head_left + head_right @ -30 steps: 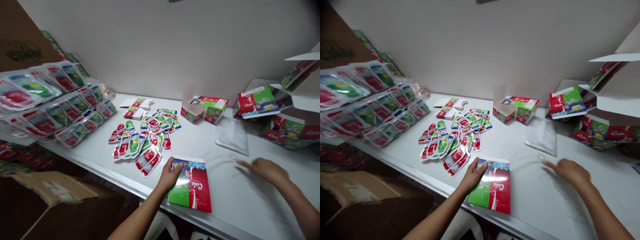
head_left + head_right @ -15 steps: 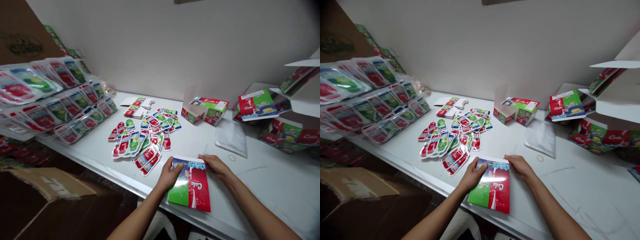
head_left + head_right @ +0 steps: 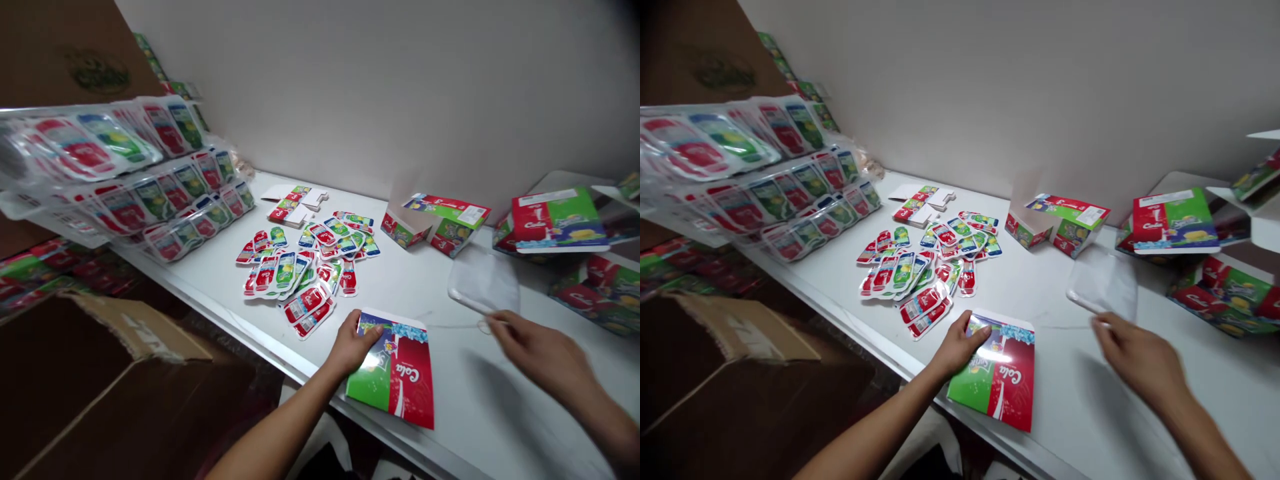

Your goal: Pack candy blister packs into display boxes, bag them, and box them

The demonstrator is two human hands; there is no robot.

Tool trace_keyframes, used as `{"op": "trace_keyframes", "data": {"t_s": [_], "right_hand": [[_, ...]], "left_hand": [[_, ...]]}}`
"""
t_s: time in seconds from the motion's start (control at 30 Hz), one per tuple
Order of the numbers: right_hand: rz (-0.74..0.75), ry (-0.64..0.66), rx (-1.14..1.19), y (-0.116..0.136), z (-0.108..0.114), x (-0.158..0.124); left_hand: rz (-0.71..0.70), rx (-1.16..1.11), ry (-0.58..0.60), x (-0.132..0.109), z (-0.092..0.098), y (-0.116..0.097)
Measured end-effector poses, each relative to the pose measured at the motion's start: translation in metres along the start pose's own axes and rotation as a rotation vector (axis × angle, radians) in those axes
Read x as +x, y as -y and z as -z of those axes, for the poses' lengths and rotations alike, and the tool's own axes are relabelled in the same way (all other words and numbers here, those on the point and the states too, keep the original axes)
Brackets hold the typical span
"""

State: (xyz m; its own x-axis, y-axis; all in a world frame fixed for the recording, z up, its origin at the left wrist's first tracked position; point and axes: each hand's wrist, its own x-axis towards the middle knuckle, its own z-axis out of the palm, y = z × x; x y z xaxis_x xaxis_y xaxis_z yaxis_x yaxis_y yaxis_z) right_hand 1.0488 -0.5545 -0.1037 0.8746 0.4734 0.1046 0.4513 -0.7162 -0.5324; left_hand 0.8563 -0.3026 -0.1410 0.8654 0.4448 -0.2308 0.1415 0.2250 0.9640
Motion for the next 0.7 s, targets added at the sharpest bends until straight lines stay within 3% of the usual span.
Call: {"op": "trace_keyframes", "data": {"t_s": [0.1, 0.2, 0.3, 0.53, 0.7], "right_hand": [[0.506, 0.178, 0.128, 0.081, -0.051, -0.012], [0.697, 0.243, 0.109, 0.119, -0.089, -0.018], [0.682, 0.275, 0.116, 0.115, -0.103, -0.018], [0.652, 0.327, 0.164, 0.111, -0.098, -0.020], [0.667, 0.247, 0.177, 0.113, -0.099, -0.022]], "left_hand": [[-0.019, 0.041, -0.026, 0.000, 0.000, 0.003], [-0.061, 0.140, -0.084, 0.000, 0.002, 0.008], [-0.056, 0.184, -0.114, 0.002, 0.002, 0.012], [-0.070, 0.188, -0.091, 0.004, 0.000, 0.014], [-0.068, 0.174, -0.100, 0.002, 0.001, 0.014]]}}
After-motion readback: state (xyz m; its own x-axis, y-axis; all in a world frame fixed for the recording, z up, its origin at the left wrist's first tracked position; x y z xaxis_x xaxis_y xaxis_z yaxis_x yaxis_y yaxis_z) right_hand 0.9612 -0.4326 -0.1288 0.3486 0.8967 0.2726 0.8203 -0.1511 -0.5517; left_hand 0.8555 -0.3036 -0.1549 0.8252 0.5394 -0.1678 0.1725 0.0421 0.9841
